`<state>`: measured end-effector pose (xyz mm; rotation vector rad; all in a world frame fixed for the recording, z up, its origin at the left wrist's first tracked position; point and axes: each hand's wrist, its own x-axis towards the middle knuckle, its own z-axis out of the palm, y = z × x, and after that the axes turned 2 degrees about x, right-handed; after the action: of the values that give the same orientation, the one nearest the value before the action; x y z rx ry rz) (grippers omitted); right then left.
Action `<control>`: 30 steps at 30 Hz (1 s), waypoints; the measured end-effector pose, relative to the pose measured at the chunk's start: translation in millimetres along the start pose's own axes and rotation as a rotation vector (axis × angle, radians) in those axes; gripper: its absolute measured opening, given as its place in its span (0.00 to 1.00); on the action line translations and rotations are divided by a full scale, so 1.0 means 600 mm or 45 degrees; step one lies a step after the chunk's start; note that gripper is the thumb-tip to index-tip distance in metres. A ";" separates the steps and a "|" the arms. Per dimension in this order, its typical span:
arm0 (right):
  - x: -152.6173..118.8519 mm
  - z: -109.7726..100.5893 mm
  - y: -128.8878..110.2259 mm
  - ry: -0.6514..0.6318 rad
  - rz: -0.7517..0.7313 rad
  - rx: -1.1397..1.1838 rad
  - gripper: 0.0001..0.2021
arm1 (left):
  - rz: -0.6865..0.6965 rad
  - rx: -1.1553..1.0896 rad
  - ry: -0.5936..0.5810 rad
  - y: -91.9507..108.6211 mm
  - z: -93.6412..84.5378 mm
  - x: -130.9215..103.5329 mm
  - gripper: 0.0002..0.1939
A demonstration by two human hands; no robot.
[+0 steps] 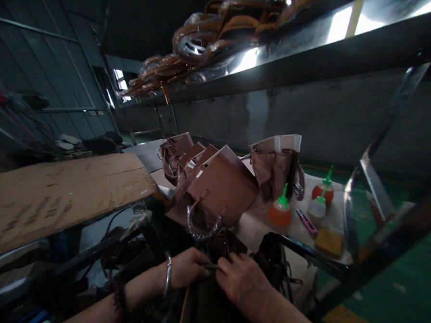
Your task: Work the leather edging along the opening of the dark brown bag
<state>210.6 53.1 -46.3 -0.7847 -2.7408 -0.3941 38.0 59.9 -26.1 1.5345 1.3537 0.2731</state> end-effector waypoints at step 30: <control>-0.021 -0.025 -0.021 -0.093 0.513 0.634 0.07 | 0.073 0.154 0.079 -0.003 0.005 -0.013 0.08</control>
<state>216.9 32.0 -38.7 -1.1727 -2.4812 0.3891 36.7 51.6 -25.6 1.6793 1.3976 0.2807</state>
